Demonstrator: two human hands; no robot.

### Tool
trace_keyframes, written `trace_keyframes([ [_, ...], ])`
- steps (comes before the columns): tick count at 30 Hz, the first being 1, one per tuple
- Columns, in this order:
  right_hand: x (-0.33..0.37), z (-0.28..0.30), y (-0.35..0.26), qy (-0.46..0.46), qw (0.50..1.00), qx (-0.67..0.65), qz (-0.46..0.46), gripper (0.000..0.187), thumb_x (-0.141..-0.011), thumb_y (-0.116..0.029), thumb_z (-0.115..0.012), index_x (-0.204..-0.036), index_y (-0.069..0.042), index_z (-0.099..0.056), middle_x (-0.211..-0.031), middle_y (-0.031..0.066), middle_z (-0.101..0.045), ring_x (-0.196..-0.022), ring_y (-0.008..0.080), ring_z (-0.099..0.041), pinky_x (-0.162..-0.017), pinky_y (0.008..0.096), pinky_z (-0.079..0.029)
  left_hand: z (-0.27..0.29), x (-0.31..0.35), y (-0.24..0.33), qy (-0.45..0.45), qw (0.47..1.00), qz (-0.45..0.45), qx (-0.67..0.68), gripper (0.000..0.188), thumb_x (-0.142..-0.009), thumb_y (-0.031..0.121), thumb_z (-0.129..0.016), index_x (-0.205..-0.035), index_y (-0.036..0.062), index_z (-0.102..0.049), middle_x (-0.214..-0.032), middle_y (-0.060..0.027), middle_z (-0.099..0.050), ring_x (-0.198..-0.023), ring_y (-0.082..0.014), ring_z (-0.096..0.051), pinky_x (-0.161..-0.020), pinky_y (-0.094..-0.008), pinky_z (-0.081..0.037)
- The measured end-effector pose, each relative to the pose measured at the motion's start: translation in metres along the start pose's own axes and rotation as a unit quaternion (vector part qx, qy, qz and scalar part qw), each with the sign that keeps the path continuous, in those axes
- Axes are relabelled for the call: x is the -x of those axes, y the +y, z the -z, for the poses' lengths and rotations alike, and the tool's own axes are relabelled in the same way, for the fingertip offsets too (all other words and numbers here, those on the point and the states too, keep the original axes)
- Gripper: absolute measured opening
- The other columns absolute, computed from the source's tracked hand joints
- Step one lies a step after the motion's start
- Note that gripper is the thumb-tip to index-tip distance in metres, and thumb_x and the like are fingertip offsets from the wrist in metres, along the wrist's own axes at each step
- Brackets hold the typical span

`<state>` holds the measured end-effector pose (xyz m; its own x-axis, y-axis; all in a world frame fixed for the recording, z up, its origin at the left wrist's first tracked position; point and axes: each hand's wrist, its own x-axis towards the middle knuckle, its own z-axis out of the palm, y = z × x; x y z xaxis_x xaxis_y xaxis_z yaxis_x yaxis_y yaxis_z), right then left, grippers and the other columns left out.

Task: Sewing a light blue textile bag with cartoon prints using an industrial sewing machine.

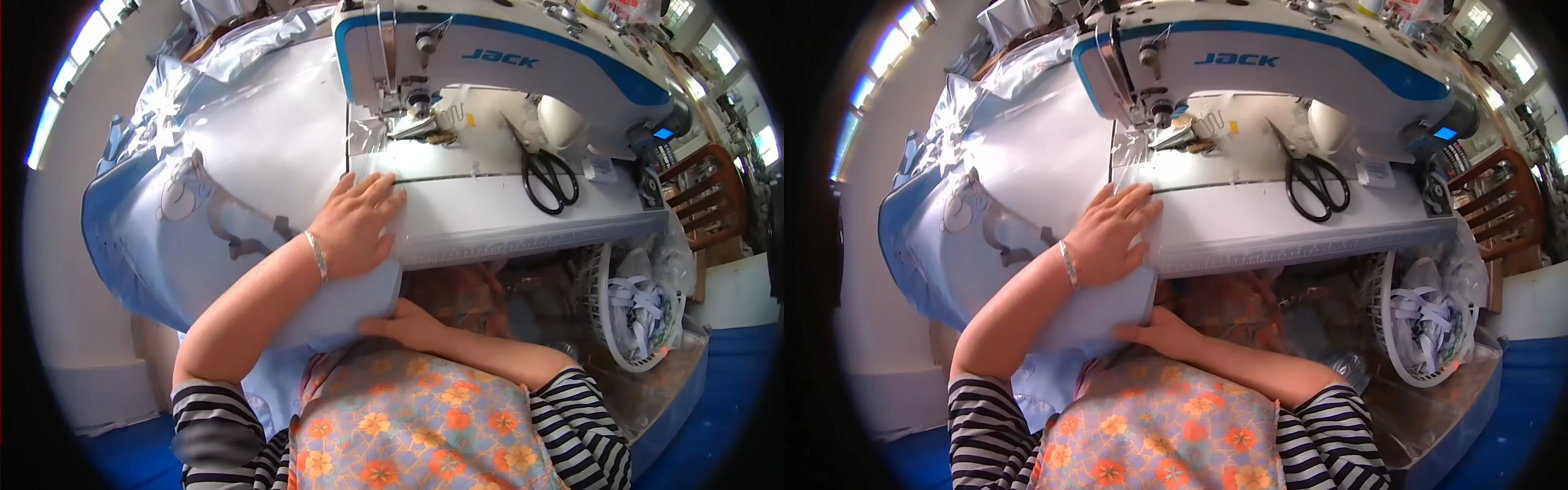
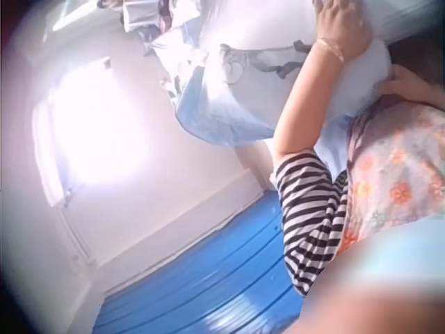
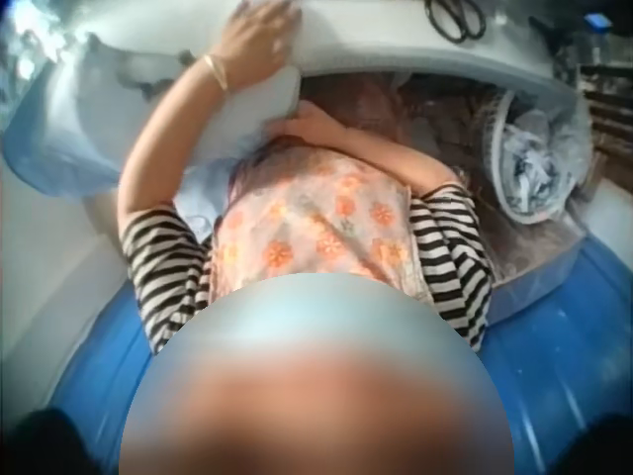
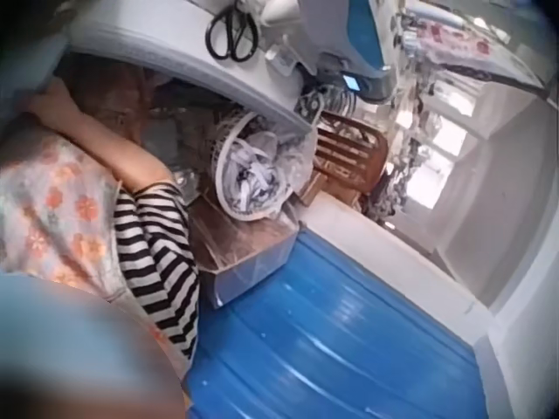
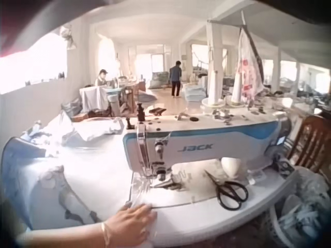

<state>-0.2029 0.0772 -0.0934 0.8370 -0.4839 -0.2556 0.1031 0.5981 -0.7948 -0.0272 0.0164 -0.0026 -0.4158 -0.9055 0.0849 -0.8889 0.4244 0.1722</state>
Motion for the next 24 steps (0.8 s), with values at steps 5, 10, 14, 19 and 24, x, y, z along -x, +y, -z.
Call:
trace_keyframes([
  [5,-0.002,-0.005,0.000,-0.044,0.987,0.129,-0.090,0.038,-0.096,-0.023,-0.063,-0.126,0.000,-0.059,-0.118,0.0048,-0.065,-0.111,0.0130,-0.057,-0.099,0.0316,-0.044,-0.011,-0.002,-0.004,0.076,0.996,-0.034,-0.027,0.044,-0.085,0.006,-0.053,-0.129,-0.0003,-0.053,-0.137,-0.0207,-0.050,-0.129,-0.0366,-0.047,-0.111,-0.0444,-0.035],
  [10,0.002,-0.013,-0.009,-0.073,0.991,0.108,-0.030,0.036,-0.097,-0.022,-0.061,-0.125,0.000,-0.060,-0.116,0.0053,-0.066,-0.108,0.0136,-0.058,-0.096,0.0299,-0.045,-0.013,-0.008,-0.017,0.107,0.993,-0.040,0.002,0.040,-0.087,0.011,-0.052,-0.125,-0.0010,-0.057,-0.131,-0.0225,-0.052,-0.128,-0.0353,-0.047,-0.106,-0.0441,-0.039],
  [14,0.003,-0.019,-0.015,-0.051,0.978,0.174,-0.104,0.037,-0.097,-0.025,-0.061,-0.125,-0.001,-0.061,-0.116,0.0056,-0.066,-0.110,0.0133,-0.057,-0.098,0.0294,-0.044,-0.018,-0.015,-0.024,0.134,0.988,-0.048,-0.054,0.039,-0.087,0.012,-0.053,-0.124,-0.0002,-0.058,-0.129,-0.0208,-0.055,-0.125,-0.0338,-0.050,-0.105,-0.0416,-0.040],
  [19,-0.001,-0.019,-0.010,-0.060,0.990,0.126,-0.029,0.036,-0.098,-0.024,-0.058,-0.124,0.000,-0.060,-0.117,0.0057,-0.066,-0.111,0.0124,-0.057,-0.098,0.0288,-0.043,-0.026,-0.021,-0.028,0.141,0.989,-0.037,-0.015,0.035,-0.087,0.010,-0.053,-0.119,0.0009,-0.062,-0.123,-0.0134,-0.060,-0.119,-0.0274,-0.055,-0.102,-0.0415,-0.042],
  [24,-0.005,-0.013,-0.008,-0.072,0.981,0.158,-0.091,0.033,-0.101,-0.018,-0.053,-0.127,0.001,-0.057,-0.122,0.0060,-0.062,-0.113,0.0131,-0.055,-0.099,0.0291,-0.043,-0.029,-0.026,-0.037,0.189,0.980,-0.047,-0.036,0.032,-0.087,0.011,-0.054,-0.116,0.0037,-0.065,-0.117,-0.0120,-0.062,-0.118,-0.0271,-0.056,-0.099,-0.0407,-0.044],
])
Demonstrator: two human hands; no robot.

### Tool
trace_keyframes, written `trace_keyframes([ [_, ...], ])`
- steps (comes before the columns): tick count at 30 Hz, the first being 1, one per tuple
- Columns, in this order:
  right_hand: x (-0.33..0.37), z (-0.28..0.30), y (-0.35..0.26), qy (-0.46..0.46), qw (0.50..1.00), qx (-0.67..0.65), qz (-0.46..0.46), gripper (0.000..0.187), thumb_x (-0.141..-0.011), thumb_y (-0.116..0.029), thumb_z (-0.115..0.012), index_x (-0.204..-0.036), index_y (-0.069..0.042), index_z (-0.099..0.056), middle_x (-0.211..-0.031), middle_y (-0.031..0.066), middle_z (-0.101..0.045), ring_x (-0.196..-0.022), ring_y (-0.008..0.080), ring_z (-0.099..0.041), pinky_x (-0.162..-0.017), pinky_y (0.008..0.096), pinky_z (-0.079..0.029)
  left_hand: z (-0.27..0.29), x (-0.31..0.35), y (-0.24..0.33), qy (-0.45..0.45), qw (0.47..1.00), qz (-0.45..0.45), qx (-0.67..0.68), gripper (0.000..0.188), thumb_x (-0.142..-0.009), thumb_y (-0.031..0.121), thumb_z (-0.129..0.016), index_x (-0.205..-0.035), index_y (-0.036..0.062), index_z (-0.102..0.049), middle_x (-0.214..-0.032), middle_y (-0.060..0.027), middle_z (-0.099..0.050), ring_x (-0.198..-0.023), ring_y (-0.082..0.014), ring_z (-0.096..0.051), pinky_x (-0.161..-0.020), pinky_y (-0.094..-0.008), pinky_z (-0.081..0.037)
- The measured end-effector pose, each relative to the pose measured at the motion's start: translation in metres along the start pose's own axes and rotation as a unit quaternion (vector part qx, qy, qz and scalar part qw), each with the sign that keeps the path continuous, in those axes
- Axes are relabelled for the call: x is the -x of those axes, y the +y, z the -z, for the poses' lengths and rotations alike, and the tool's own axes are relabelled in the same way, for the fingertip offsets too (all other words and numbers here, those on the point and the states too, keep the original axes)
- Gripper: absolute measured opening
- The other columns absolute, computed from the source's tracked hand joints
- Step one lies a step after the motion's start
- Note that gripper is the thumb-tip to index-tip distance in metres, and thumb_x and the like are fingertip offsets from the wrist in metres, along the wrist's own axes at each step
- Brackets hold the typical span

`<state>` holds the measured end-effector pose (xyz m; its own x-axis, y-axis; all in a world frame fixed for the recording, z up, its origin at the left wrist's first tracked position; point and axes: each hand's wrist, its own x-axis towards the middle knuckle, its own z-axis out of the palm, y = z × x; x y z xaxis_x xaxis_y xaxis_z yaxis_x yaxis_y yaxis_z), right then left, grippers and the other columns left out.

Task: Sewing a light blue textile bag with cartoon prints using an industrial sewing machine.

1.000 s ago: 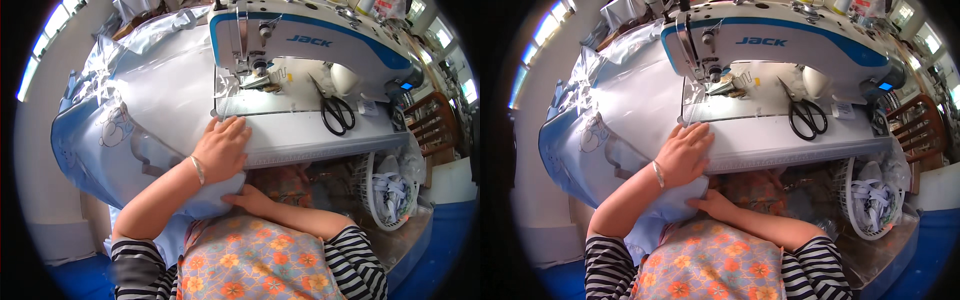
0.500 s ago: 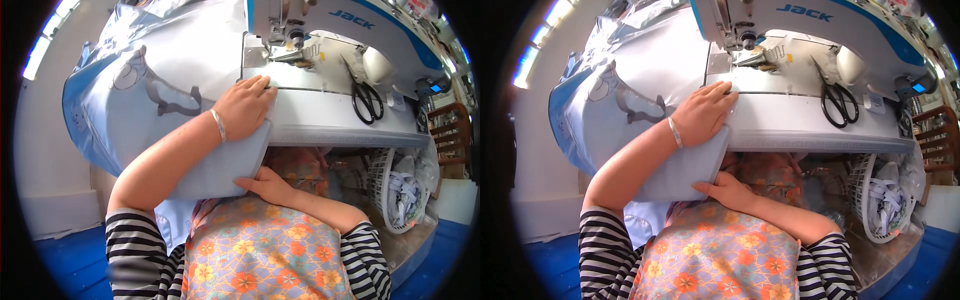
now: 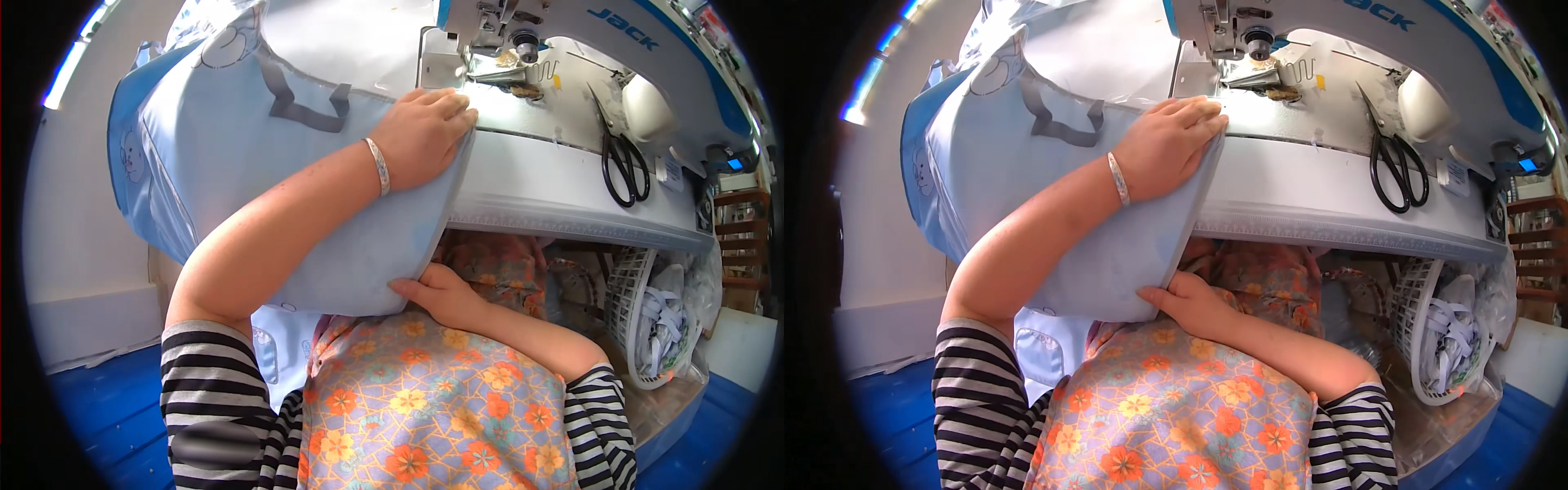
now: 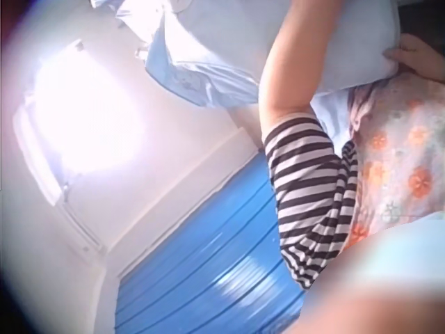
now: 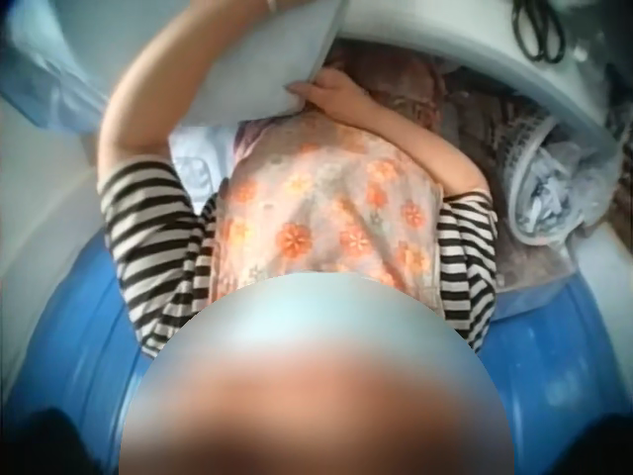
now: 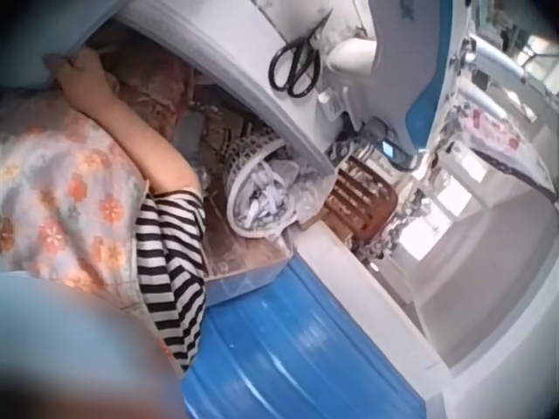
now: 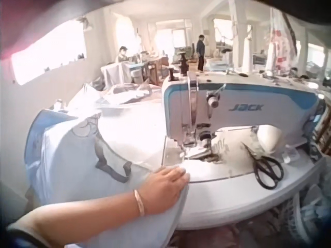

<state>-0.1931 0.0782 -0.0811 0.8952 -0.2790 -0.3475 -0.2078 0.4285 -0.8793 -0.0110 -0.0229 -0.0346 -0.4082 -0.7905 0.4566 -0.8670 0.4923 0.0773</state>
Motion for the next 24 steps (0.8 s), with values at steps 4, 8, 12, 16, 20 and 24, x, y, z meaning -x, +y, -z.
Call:
trace_keyframes([
  [4,0.001,0.002,-0.003,0.056,0.995,-0.054,0.069,0.034,-0.101,-0.016,-0.052,-0.131,0.000,-0.054,-0.123,0.0059,-0.061,-0.113,0.0128,-0.054,-0.098,0.0294,-0.044,-0.004,-0.007,-0.007,0.000,1.000,0.012,-0.004,0.029,-0.088,0.013,-0.054,-0.114,0.0070,-0.067,-0.113,-0.0108,-0.063,-0.117,-0.0270,-0.056,-0.097,-0.0396,-0.044],
  [8,-0.001,0.004,-0.010,0.090,0.977,-0.174,0.081,0.035,-0.100,-0.013,-0.053,-0.133,-0.001,-0.050,-0.123,0.0049,-0.061,-0.111,0.0118,-0.055,-0.097,0.0296,-0.044,-0.008,-0.017,-0.015,0.022,0.999,0.007,-0.047,0.028,-0.086,0.013,-0.055,-0.110,0.0055,-0.067,-0.110,-0.0093,-0.064,-0.112,-0.0256,-0.058,-0.095,-0.0388,-0.045],
  [12,0.003,0.005,-0.021,0.138,0.974,-0.161,0.081,0.034,-0.100,-0.010,-0.052,-0.132,0.000,-0.049,-0.123,0.0058,-0.061,-0.111,0.0122,-0.055,-0.097,0.0302,-0.044,-0.010,-0.025,-0.021,0.006,0.999,-0.005,-0.049,0.026,-0.083,0.010,-0.055,-0.104,0.0023,-0.068,-0.105,-0.0092,-0.065,-0.104,-0.0249,-0.060,-0.090,-0.0370,-0.048],
  [16,0.010,0.009,-0.031,0.181,0.951,-0.192,0.160,0.038,-0.099,-0.007,-0.052,-0.135,0.002,-0.045,-0.120,0.0097,-0.062,-0.108,0.0134,-0.058,-0.093,0.0285,-0.046,-0.013,-0.026,-0.021,0.017,0.999,0.024,-0.020,0.026,-0.082,0.009,-0.056,-0.104,0.0008,-0.067,-0.101,-0.0090,-0.065,-0.102,-0.0255,-0.060,-0.088,-0.0387,-0.050],
  [20,0.013,0.015,-0.038,0.212,0.942,-0.195,0.174,0.049,-0.097,-0.005,-0.054,-0.142,0.004,-0.035,-0.111,0.0129,-0.066,-0.099,0.0143,-0.064,-0.086,0.0262,-0.050,-0.017,-0.025,-0.016,0.043,0.998,0.036,-0.021,0.027,-0.082,0.010,-0.058,-0.105,0.0001,-0.067,-0.106,-0.0095,-0.065,-0.105,-0.0263,-0.060,-0.089,-0.0395,-0.050],
  [24,0.017,0.022,-0.047,0.260,0.944,-0.094,0.178,0.058,-0.095,0.000,-0.056,-0.147,0.001,-0.030,-0.098,0.0098,-0.067,-0.087,0.0122,-0.064,-0.078,0.0254,-0.052,-0.019,-0.025,-0.017,0.059,0.996,0.065,-0.018,0.027,-0.081,0.013,-0.060,-0.105,0.0029,-0.068,-0.115,-0.0112,-0.062,-0.110,-0.0272,-0.059,-0.091,-0.0383,-0.050],
])
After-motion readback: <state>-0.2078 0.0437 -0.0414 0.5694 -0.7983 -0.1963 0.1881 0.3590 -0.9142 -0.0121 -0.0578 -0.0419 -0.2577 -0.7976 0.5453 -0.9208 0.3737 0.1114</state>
